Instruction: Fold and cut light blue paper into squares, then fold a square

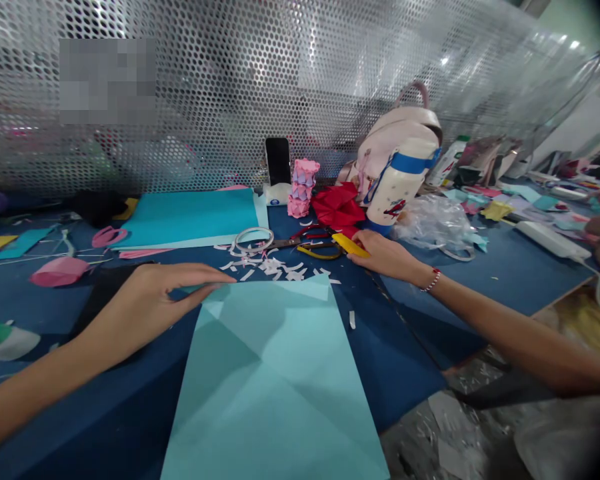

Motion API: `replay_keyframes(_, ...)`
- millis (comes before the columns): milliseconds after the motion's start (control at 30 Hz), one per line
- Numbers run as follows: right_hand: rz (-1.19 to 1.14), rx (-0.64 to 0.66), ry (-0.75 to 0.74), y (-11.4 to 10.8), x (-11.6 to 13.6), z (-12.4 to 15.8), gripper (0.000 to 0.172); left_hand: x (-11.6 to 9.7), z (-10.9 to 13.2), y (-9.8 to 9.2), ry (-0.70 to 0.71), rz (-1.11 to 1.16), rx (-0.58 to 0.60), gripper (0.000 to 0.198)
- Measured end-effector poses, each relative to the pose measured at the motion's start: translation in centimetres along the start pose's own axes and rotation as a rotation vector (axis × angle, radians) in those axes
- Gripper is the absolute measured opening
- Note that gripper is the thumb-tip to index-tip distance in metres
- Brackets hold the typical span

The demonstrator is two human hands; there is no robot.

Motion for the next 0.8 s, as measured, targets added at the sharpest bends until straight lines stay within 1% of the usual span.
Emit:
replay_keyframes(67,-0.024,-0.008,-0.012,-0.2,-0.1,-0.3,0.028,0.6,-0.4,-0.2,-0.025,-0.044,-0.003,0.046)
replay_keyframes(100,-0.04,-0.025,-0.021,-0.5,-0.1,-0.3,0.03,0.9,-0.6,-0.4,-0.033,-0.066,-0.004,0.046)
replay_keyframes(233,-0.104,-0.126,-0.075,-3.0,0.3,0.2,0.048,1.5,-2.0,-1.8,-0.037,-0.125,0.026,0.047)
replay_keyframes(333,-0.131,-0.18,-0.113,-4.5,0.6,0.8,0.055,1.8,-3.1,-2.6,-0.044,-0.132,0.086,0.048)
replay_keyframes(433,-0.146,-0.212,-0.132,-5.4,0.7,1.2,0.057,2.3,-3.8,-2.3,-0.052,-0.125,0.141,0.05)
replay_keyframes(500,-0.187,-0.221,-0.156,-5.9,1.1,1.8,0.058,2.6,-4.0,-1.9,-0.053,-0.132,0.147,0.052)
replay_keyframes(567,-0.299,-0.2,-0.227,-6.5,2.2,2.6,0.058,2.9,-4.1,-1.4,-0.047,-0.139,0.139,0.052)
replay_keyframes(633,-0.449,-0.133,-0.352,-7.2,4.1,3.7,0.056,2.9,-4.0,-1.0,-0.034,-0.137,0.134,0.05)
replay_keyframes(667,-0.5,-0.079,-0.423,-7.4,5.3,4.3,0.054,2.9,-4.0,-0.8,-0.025,-0.133,0.136,0.049)
replay_keyframes(733,-0.535,0.035,-0.535,-7.5,7.4,5.3,0.05,2.6,-3.8,-0.5,-0.003,-0.117,0.155,0.048)
replay_keyframes(800,-0.513,0.116,-0.59,-7.3,8.7,5.9,0.047,2.1,-3.5,-0.4,0.021,-0.098,0.182,0.047)
Point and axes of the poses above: each hand's wrist, its own z-axis away from the middle knuckle, its own y-axis out of the palm, x = y × z, the point moved 8 cm from there along -z, towards the middle knuckle, and after that the axes turned 10 degrees about z, right-handed, at the moved point
